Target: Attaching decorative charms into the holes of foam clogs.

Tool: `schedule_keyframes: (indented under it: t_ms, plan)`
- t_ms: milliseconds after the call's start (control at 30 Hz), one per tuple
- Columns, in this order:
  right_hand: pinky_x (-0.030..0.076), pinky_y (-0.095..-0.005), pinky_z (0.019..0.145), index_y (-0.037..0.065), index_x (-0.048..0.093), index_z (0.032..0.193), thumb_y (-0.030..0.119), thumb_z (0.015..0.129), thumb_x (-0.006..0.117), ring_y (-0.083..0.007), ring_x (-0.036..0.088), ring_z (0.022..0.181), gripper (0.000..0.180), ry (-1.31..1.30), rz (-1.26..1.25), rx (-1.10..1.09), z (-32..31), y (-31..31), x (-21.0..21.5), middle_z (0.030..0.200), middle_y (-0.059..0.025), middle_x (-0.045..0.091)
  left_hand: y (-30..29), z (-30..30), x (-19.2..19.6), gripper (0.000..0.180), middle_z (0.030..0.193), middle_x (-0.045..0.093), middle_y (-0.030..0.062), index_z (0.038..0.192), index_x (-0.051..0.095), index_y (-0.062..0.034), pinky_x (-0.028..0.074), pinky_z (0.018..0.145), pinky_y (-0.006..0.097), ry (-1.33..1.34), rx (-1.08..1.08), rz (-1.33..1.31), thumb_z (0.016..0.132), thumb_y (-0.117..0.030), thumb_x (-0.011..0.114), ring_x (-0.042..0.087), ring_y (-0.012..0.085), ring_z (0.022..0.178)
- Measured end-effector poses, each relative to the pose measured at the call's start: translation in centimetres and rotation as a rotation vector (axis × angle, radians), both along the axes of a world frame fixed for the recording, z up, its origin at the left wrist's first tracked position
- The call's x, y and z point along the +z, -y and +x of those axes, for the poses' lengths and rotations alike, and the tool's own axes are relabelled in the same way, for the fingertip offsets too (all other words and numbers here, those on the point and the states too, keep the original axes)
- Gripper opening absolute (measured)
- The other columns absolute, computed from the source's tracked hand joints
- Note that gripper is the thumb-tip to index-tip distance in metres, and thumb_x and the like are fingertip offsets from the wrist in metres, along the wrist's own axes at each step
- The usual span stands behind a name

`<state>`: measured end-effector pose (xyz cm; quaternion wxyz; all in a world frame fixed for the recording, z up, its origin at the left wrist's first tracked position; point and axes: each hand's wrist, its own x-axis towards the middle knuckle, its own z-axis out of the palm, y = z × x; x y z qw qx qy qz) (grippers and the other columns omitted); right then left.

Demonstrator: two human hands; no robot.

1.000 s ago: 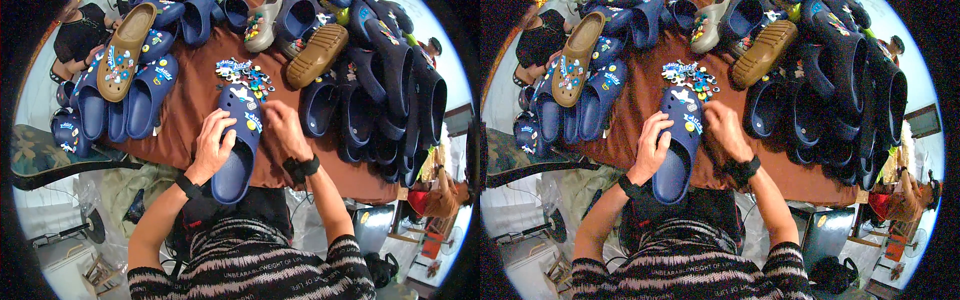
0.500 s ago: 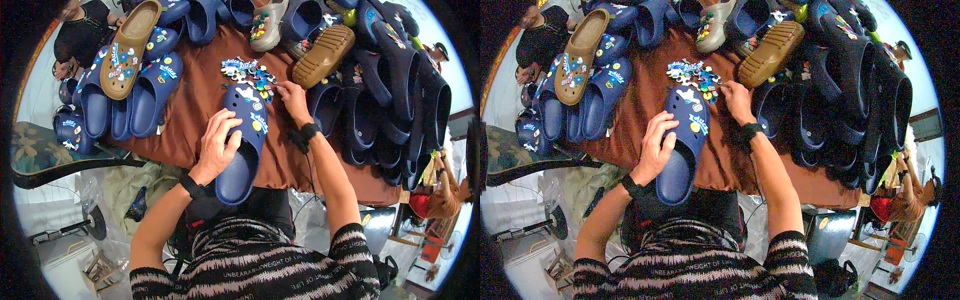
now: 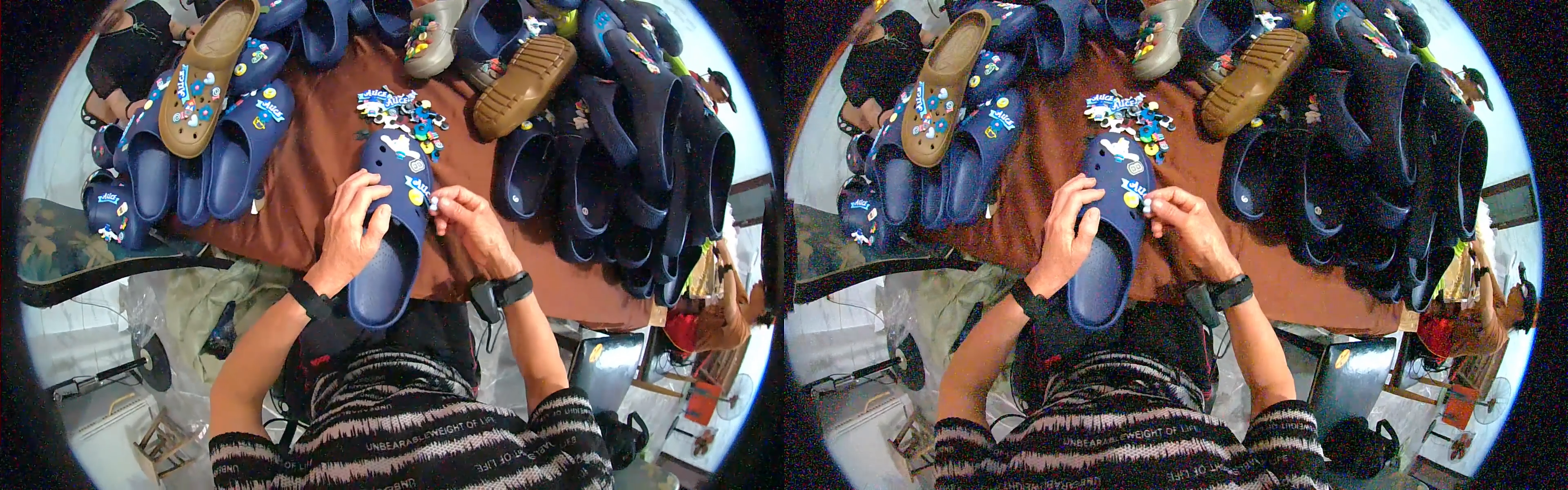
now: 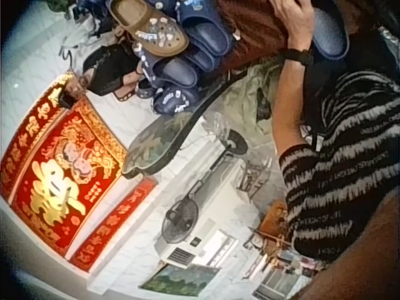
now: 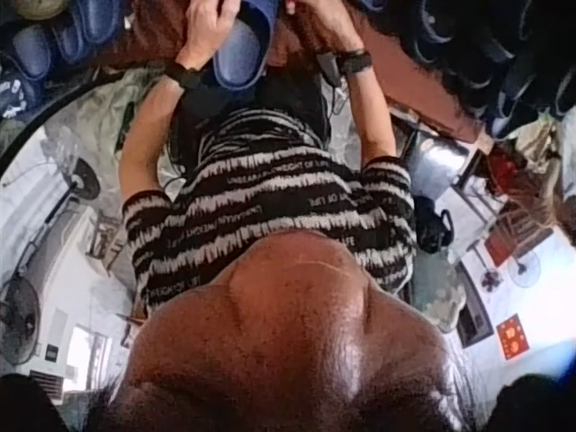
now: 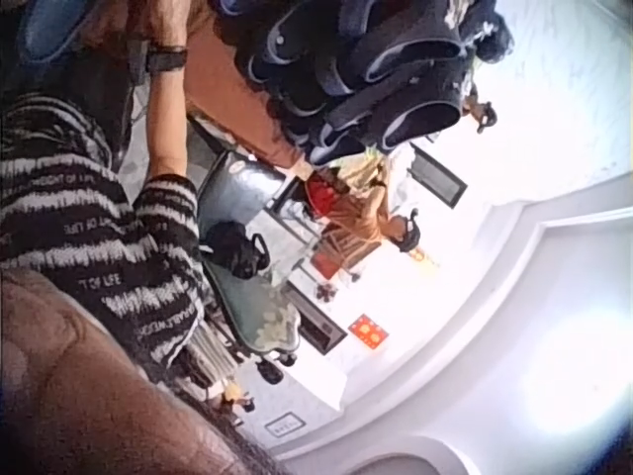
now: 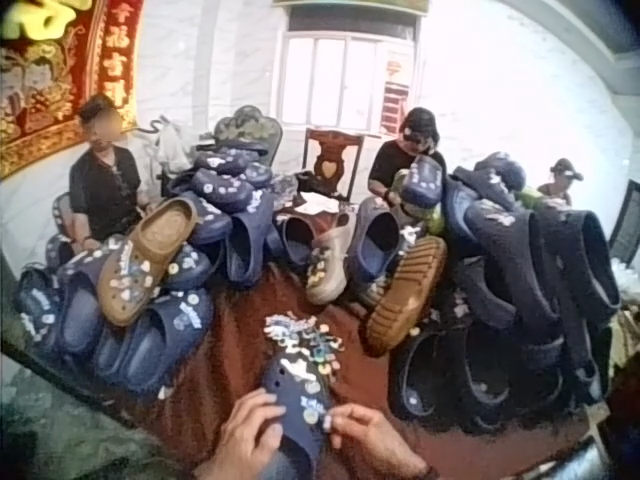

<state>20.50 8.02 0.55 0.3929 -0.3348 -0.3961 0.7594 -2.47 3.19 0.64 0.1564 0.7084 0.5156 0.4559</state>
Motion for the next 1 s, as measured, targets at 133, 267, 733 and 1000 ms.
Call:
schedule_keyframes:
  t_ms: [133, 267, 733, 1000]
  plan:
    - [0.048, -0.0225, 0.067, 0.002, 0.069, 0.106, 0.014, 0.097, 0.065, -0.0070, 0.057, 0.071, 0.016, 0.156, 0.064, 0.002, -1.0, 1.4, 0.6, 0.088, -0.0001, 0.066, 0.0, -0.1, -0.1, 0.026, 0.125, 0.059, 0.0181, 0.114, 0.064, -0.0028, 0.041, 0.108, 0.048, 0.001, 0.014, 0.033, 0.093, -0.018, 0.060, 0.051, 0.0389, 0.127]
    - [0.048, -0.0223, 0.065, 0.001, 0.069, 0.105, 0.015, 0.097, 0.065, -0.0066, 0.057, 0.070, 0.017, 0.255, 0.177, -0.004, -1.6, 1.3, 0.4, 0.084, 0.0001, 0.066, 0.1, 0.0, 0.0, 0.027, 0.130, 0.058, 0.0179, 0.115, 0.063, -0.0026, 0.037, 0.112, 0.047, 0.012, 0.002, -0.011, 0.098, -0.022, 0.055, 0.049, 0.0372, 0.131]
    - [0.047, -0.0293, 0.056, 0.001, 0.065, 0.082, 0.023, 0.093, 0.071, -0.0093, 0.058, 0.064, 0.025, 0.653, 0.387, 0.191, -1.2, -1.1, 1.6, 0.068, -0.0021, 0.061, 0.0, 0.0, -0.1, 0.028, 0.128, 0.058, 0.0189, 0.114, 0.063, -0.0022, 0.037, 0.111, 0.048, 0.006, 0.010, 0.010, 0.100, -0.025, 0.054, 0.050, 0.0383, 0.130]
    - [0.048, -0.0483, 0.065, 0.004, 0.070, 0.081, 0.047, 0.091, 0.068, -0.0367, 0.066, 0.073, 0.044, 1.098, 0.723, 0.348, -1.8, -2.1, 4.1, 0.074, -0.0183, 0.066, -0.2, 0.0, -0.1, 0.025, 0.126, 0.059, 0.0185, 0.113, 0.064, -0.0017, 0.042, 0.107, 0.047, 0.000, 0.025, 0.047, 0.093, -0.017, 0.059, 0.052, 0.0392, 0.126]
